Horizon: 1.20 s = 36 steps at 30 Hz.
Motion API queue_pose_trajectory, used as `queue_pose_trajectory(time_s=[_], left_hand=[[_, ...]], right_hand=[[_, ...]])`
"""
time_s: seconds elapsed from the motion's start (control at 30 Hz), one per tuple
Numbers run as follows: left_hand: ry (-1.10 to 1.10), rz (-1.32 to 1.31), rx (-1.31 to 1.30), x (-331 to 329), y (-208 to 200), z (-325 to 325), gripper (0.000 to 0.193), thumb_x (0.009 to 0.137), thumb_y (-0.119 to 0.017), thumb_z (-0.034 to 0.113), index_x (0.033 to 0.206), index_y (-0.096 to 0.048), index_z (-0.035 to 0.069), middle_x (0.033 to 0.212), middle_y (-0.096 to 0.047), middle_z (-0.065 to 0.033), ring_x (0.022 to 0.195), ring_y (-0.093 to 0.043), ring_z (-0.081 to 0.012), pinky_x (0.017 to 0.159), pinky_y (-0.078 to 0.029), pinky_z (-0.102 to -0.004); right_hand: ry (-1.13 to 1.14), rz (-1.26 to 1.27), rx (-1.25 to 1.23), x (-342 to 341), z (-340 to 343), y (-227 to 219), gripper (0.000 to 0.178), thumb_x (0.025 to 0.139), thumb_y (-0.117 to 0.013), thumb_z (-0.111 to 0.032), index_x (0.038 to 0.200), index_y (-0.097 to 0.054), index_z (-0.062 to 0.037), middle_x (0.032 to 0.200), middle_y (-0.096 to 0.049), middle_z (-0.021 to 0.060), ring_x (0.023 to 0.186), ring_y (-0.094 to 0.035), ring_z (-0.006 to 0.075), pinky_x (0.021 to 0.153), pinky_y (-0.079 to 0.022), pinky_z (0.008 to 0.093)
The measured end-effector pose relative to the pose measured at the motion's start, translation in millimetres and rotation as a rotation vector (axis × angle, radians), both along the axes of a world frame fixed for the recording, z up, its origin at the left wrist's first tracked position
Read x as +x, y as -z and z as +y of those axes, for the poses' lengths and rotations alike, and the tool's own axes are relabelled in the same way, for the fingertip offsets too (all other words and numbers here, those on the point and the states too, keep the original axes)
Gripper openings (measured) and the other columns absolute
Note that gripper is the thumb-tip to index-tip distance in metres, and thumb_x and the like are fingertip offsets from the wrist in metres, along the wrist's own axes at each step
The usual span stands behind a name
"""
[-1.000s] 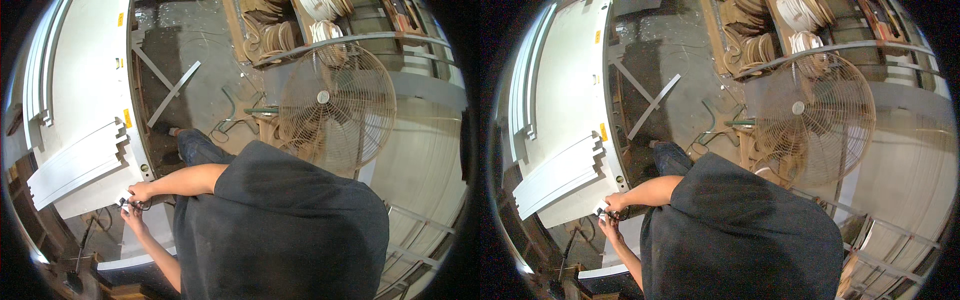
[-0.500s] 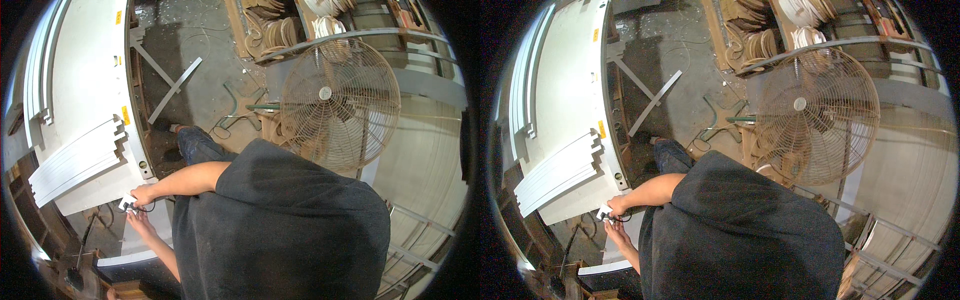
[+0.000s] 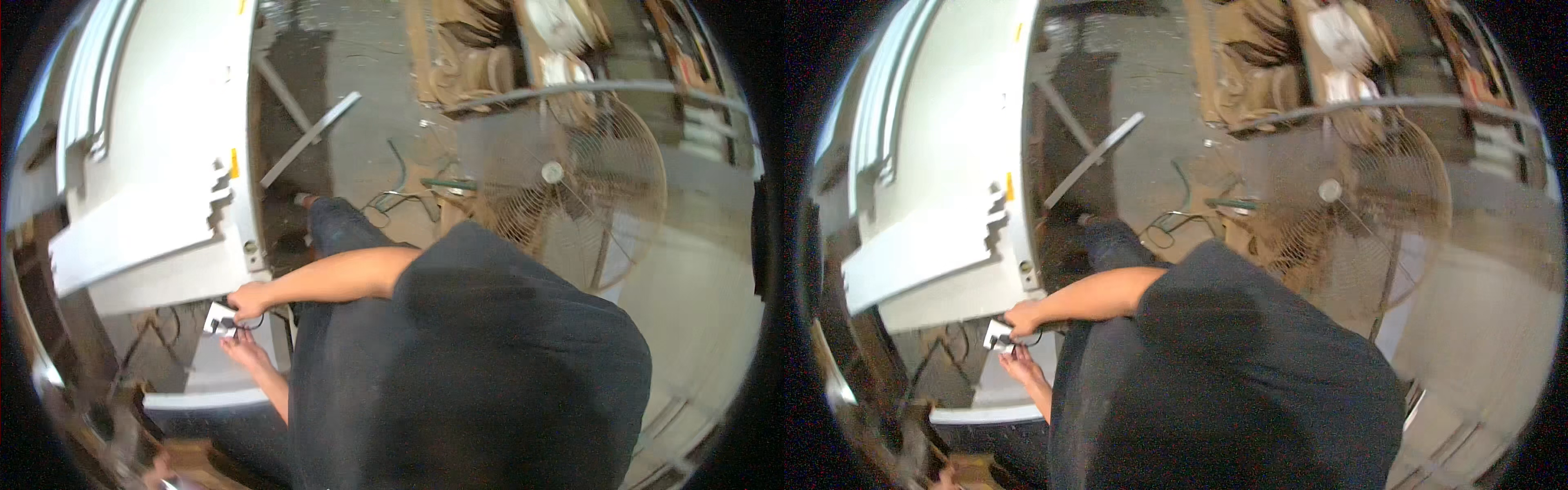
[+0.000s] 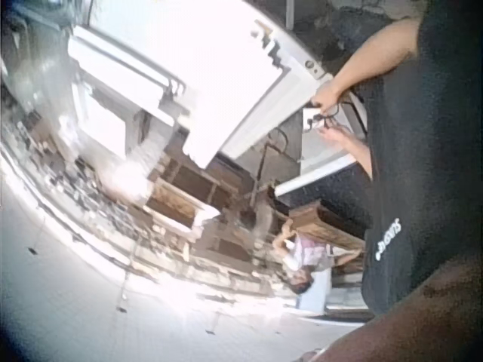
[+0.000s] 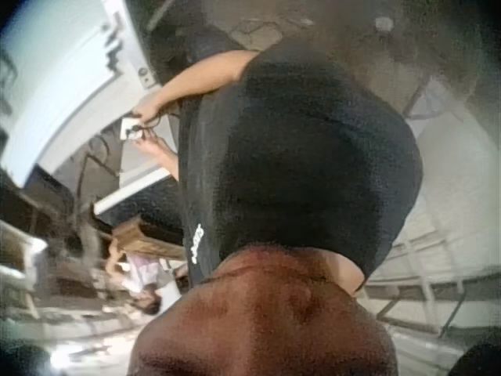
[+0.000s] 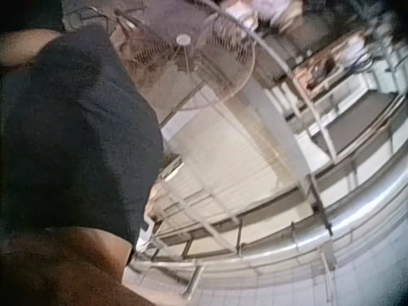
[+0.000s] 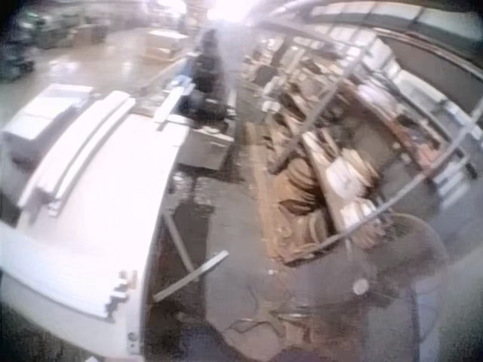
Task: The recorder organizes white wood/mdf slats, moves a large fan, and then works with a small electrical component and wires.
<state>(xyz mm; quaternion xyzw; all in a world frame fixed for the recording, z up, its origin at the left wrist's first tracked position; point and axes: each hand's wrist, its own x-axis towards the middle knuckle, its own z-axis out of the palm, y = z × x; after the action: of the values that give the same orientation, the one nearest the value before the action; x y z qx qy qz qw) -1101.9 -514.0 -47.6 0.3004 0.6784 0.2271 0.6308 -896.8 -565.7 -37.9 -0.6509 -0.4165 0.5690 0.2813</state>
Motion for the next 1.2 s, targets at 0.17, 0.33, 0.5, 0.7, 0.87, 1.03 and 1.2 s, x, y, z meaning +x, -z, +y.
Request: queue_pose_trajectory(time_s=[0.17, 0.33, 0.5, 0.7, 0.87, 1.03, 1.2], left_hand=[[-0.268, -0.122, 0.004, 0, 71, -15, 0.039, 0.110, -0.039, 0.034, 0.142, -0.044, 0.012, 0.140, -0.058, -0.0138, 0.108, -0.066, -0.0377, 0.087, -0.059, -0.0524], [-0.640, -0.159, 0.083, 17, 96, -41, 0.034, 0.113, -0.042, 0.022, 0.145, -0.041, 0.010, 0.117, -0.066, -0.0182, 0.074, -0.069, -0.0310, 0.063, -0.060, -0.0424], [-0.765, -0.151, 0.167, 10, 106, -70, 0.033, 0.115, -0.042, 0.025, 0.144, -0.042, 0.009, 0.103, -0.068, -0.0147, 0.070, -0.068, -0.0234, 0.061, -0.059, -0.0393], [-0.859, -0.176, 0.182, 13, 135, -85, 0.027, 0.114, -0.045, 0.029, 0.127, -0.050, 0.007, 0.098, -0.069, -0.0097, 0.072, -0.069, -0.0208, 0.067, -0.057, -0.0355], [-1.074, -0.268, 0.185, -20, 201, -116, 0.024, 0.112, -0.048, 0.021, 0.129, -0.050, 0.004, 0.108, -0.066, -0.0124, 0.085, -0.069, -0.0250, 0.079, -0.062, -0.0435], [-1.191, -0.345, 0.198, -35, 288, -112, 0.018, 0.111, -0.049, 0.016, 0.121, -0.051, 0.001, 0.109, -0.063, -0.0135, 0.093, -0.069, -0.0274, 0.087, -0.062, -0.0478], [-1.236, -0.357, 0.204, -69, 384, -118, 0.020, 0.112, -0.048, 0.018, 0.116, -0.055, 0.000, 0.109, -0.063, -0.0145, 0.094, -0.069, -0.0280, 0.087, -0.061, -0.0469]], right_hand=[[-0.254, -0.031, -0.048, 53, -21, -11, 0.061, 0.098, -0.062, -0.053, 0.135, -0.064, -0.0049, 0.127, -0.070, 0.0233, 0.120, -0.066, 0.0368, 0.102, -0.052, 0.0472], [-0.195, 0.016, -0.074, 87, -20, -20, 0.052, 0.098, -0.067, -0.045, 0.128, -0.065, -0.0034, 0.115, -0.075, 0.0184, 0.106, -0.074, 0.0328, 0.093, -0.057, 0.0432], [-0.405, 0.051, -0.051, 78, 2, -19, 0.043, 0.101, -0.067, -0.036, 0.127, -0.063, -0.0016, 0.110, -0.075, 0.0188, 0.101, -0.075, 0.0320, 0.087, -0.059, 0.0410], [-0.697, 0.006, 0.046, 77, -4, -2, 0.036, 0.101, -0.067, -0.033, 0.122, -0.062, -0.0043, 0.105, -0.074, 0.0185, 0.093, -0.073, 0.0335, 0.082, -0.057, 0.0434], [-0.882, 0.072, -0.078, 79, -62, 13, 0.033, 0.101, -0.066, -0.033, 0.120, -0.064, -0.0057, 0.104, -0.074, 0.0188, 0.098, -0.071, 0.0396, 0.084, -0.056, 0.0459], [-0.954, 0.003, -0.353, 111, -120, 100, 0.039, 0.102, -0.065, -0.034, 0.128, -0.061, -0.0049, 0.111, -0.073, 0.0218, 0.103, -0.071, 0.0401, 0.087, -0.056, 0.0479], [-0.902, -0.064, -0.289, 110, -133, 184, 0.038, 0.102, -0.065, -0.030, 0.128, -0.060, -0.0032, 0.111, -0.074, 0.0201, 0.098, -0.073, 0.0387, 0.083, -0.058, 0.0443]])
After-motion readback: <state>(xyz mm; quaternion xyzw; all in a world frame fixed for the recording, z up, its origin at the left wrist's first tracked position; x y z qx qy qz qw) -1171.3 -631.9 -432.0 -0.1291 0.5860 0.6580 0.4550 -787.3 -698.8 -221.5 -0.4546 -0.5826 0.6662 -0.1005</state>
